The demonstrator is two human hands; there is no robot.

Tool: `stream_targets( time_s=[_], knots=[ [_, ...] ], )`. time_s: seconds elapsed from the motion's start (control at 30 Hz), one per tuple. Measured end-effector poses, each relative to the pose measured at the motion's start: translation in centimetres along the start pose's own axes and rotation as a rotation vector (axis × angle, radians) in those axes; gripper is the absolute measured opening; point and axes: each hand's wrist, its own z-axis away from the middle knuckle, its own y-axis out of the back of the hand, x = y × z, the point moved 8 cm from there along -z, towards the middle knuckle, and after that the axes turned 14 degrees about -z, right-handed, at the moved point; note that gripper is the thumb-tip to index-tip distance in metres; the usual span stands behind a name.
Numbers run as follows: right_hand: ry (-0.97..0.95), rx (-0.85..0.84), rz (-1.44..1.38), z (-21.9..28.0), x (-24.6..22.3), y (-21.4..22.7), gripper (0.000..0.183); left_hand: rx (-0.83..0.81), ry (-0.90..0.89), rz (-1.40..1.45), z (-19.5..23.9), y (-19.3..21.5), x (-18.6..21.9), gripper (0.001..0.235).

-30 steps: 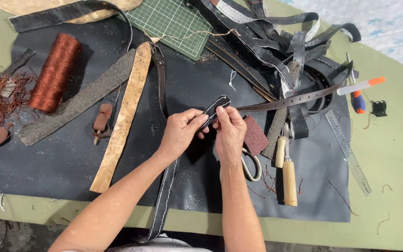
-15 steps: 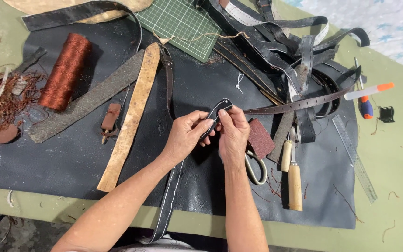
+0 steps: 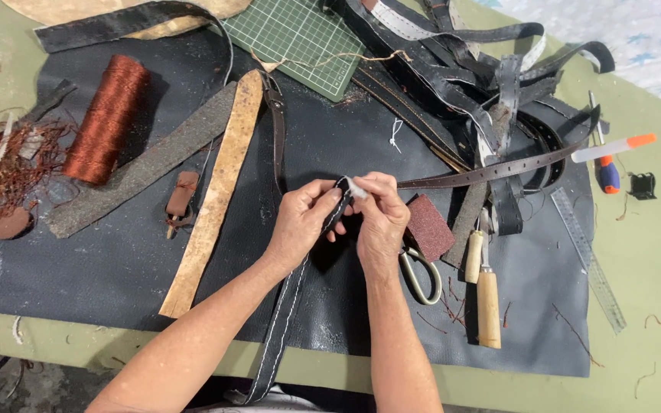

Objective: Trimming leather straps and assembling belt components using scissors and buckles.

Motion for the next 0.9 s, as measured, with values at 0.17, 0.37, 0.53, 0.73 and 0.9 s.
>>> stream_targets(
  time_s=[0.17,0.37,0.53,0.73,0.9],
  knots=[
    [0.077,-0.050,0.142,0.1,-0.8,-0.3,0.014,0.024,0.010,0.048,0.3,0.2,0.6,0.024],
    [0.056,-0.070,0.194,0.2,-0.3,-0.2,0.015,0.035,0.050,0.101,0.3,0.3,0.8,0.035],
    [0.059,-0.076,0.240,0.4,-0.9,-0.6,0.020,0.038,0.068,0.071,0.2,0.3,0.2,0.024],
    [-0.097,0.153,0.003,-0.2,3.4,3.5,0.013,-0.030,-0.018,-0.031,0.2,-0.5,0.1,0.017],
    [-0.087,0.148,-0.088,0.0,0.2,0.7,0.036,-0.070,-0.022,-0.018,0.2,-0.7,0.3,0.017]
  ],
)
